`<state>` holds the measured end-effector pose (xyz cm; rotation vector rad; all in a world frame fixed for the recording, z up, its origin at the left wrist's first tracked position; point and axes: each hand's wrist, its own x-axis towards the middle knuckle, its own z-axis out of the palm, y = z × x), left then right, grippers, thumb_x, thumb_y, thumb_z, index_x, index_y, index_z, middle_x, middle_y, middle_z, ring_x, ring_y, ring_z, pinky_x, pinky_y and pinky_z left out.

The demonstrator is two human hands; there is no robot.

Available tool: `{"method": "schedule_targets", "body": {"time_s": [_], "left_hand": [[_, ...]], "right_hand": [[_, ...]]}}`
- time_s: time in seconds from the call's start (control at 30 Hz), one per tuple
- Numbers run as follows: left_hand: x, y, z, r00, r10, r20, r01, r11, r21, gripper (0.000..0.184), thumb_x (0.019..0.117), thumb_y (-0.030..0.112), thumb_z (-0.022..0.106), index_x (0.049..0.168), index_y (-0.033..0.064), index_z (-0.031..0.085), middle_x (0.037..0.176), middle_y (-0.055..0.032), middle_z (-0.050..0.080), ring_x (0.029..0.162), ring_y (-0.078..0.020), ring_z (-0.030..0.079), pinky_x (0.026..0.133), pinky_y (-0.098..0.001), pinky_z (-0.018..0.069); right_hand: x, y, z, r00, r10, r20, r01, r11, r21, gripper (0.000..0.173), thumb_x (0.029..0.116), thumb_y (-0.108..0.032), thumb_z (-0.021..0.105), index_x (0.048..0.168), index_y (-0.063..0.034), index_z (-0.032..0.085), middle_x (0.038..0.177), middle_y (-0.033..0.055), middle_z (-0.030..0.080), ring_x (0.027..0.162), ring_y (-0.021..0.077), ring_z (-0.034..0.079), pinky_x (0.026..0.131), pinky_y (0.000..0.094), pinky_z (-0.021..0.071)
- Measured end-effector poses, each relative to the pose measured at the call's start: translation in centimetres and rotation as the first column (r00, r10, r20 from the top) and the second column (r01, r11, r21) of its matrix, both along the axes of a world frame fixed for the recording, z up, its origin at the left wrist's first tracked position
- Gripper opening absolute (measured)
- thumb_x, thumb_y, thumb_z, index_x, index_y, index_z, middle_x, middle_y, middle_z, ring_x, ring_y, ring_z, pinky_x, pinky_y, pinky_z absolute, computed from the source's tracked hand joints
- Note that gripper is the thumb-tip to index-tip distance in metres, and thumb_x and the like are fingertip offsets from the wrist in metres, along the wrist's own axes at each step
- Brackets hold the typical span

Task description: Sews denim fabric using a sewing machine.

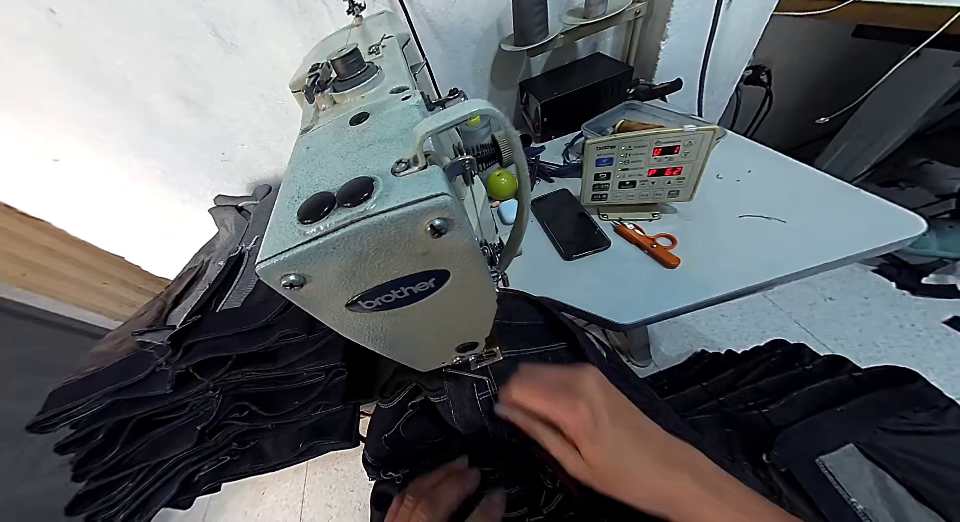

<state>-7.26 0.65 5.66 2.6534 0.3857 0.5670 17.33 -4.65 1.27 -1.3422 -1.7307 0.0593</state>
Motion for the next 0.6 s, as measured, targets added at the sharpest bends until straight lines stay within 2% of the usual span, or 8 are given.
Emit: {"method": "schedule_targets", "body": {"time_s": [0.1, 0.17, 0.2, 0.27, 0.37, 0.43, 0.5, 0.6], "left_hand": [[3.8, -0.5, 0.9, 0.982, -0.169, 0.081, 0.15, 0.967, 0.204, 0.025, 0.1042, 0.017, 0.058, 0.128, 0.0119, 0.067, 0.128, -0.0142, 0.068, 0.133, -0.0261, 0.057, 0.118, -0.0417, 0.037], [5.9, -0.8, -0.5, 0.949, -0.306, 0.074, 0.282, 0.932, 0.228, 0.026, 0.1032, 0.016, 0.06, 0.126, 0.0076, 0.069, 0.111, -0.0128, 0.074, 0.119, -0.026, 0.067, 0.114, -0.0408, 0.0439], [6.6, -0.7, -1.6, 0.94, -0.329, 0.092, 0.301, 0.926, 0.229, 0.023, 0.1022, 0.017, 0.062, 0.12, 0.0061, 0.072, 0.096, -0.0095, 0.074, 0.101, -0.0233, 0.071, 0.105, -0.0377, 0.0506], [7.4, -0.4, -3.5, 0.968, -0.224, 0.114, 0.191, 0.951, 0.244, 0.016, 0.1018, 0.019, 0.061, 0.101, 0.0081, 0.074, 0.076, -0.0052, 0.066, 0.071, -0.0193, 0.065, 0.074, -0.0326, 0.0543], [8.0, 1.1, -4.7, 0.987, 0.074, 0.144, -0.111, 0.958, 0.266, 0.023, 0.1027, 0.021, 0.057, 0.09, 0.0069, 0.07, 0.076, -0.0058, 0.066, 0.06, -0.0161, 0.065, 0.05, -0.0289, 0.0548], [7.9, 1.6, -4.6, 0.963, 0.201, 0.177, -0.237, 0.947, 0.215, 0.027, 0.1036, 0.024, 0.054, 0.09, 0.0063, 0.068, 0.077, -0.0052, 0.067, 0.058, -0.0135, 0.066, 0.048, -0.0264, 0.0527], [7.0, 1.5, -4.6, 0.949, 0.265, 0.173, -0.286, 0.952, 0.106, 0.026, 0.1024, 0.025, 0.056, 0.091, 0.0063, 0.07, 0.075, -0.0045, 0.068, 0.058, -0.0118, 0.064, 0.049, -0.025, 0.0522], [5.1, 0.9, -5.6, 0.942, 0.305, 0.139, -0.3, 0.952, -0.056, 0.023, 0.102, 0.023, 0.057, 0.096, 0.0059, 0.072, 0.072, -0.0035, 0.069, 0.058, -0.0097, 0.064, 0.054, -0.0232, 0.0539]], "right_hand": [[-0.1, -5.8, 0.3, 0.971, 0.237, 0.038, -0.232, 0.968, -0.098, 0.026, 0.1054, -0.017, 0.051, 0.091, -0.0057, 0.069, 0.075, 0.0101, 0.064, 0.065, 0.0231, 0.065, 0.055, 0.0358, 0.0534], [1.3, -9.0, 0.6, 0.947, 0.301, -0.113, -0.32, 0.922, -0.219, 0.026, 0.1051, -0.017, 0.055, 0.093, 0.0, 0.071, 0.079, 0.0162, 0.069, 0.069, 0.0257, 0.069, 0.062, 0.0381, 0.055], [2.5, -10.2, 0.4, 0.954, 0.26, -0.147, -0.29, 0.923, -0.252, 0.028, 0.1056, -0.021, 0.056, 0.093, -0.0007, 0.07, 0.08, 0.0151, 0.069, 0.071, 0.0233, 0.068, 0.064, 0.0364, 0.0553], [6.2, -11.3, -1.1, 0.984, 0.093, -0.155, -0.131, 0.958, -0.254, 0.033, 0.1054, -0.034, 0.056, 0.095, -0.0062, 0.072, 0.082, 0.0074, 0.071, 0.076, 0.011, 0.069, 0.07, 0.0272, 0.0565], [12.2, -9.7, -3.8, 0.967, -0.256, 0.008, 0.253, 0.948, -0.192, 0.039, 0.1035, -0.045, 0.052, 0.091, -0.0146, 0.072, 0.074, -0.0063, 0.067, 0.063, 0.0005, 0.062, 0.057, 0.023, 0.0538], [15.3, -7.2, -4.0, 0.887, -0.435, 0.158, 0.46, 0.864, -0.205, 0.026, 0.099, -0.025, 0.058, 0.091, -0.0047, 0.072, 0.072, 0.0066, 0.066, 0.059, 0.0221, 0.064, 0.053, 0.0465, 0.0529], [18.3, -4.2, -4.6, 0.805, -0.549, 0.226, 0.592, 0.767, -0.247, 0.017, 0.0975, -0.009, 0.065, 0.103, 0.0066, 0.07, 0.088, 0.0285, 0.067, 0.08, 0.0504, 0.067, 0.067, 0.0691, 0.0507], [22.1, 0.0, -6.7, 0.735, -0.604, 0.307, 0.678, 0.654, -0.337, 0.033, 0.0991, -0.006, 0.063, 0.124, 0.0158, 0.059, 0.119, 0.0437, 0.057, 0.113, 0.0672, 0.052, 0.084, 0.0786, 0.0438]]}}
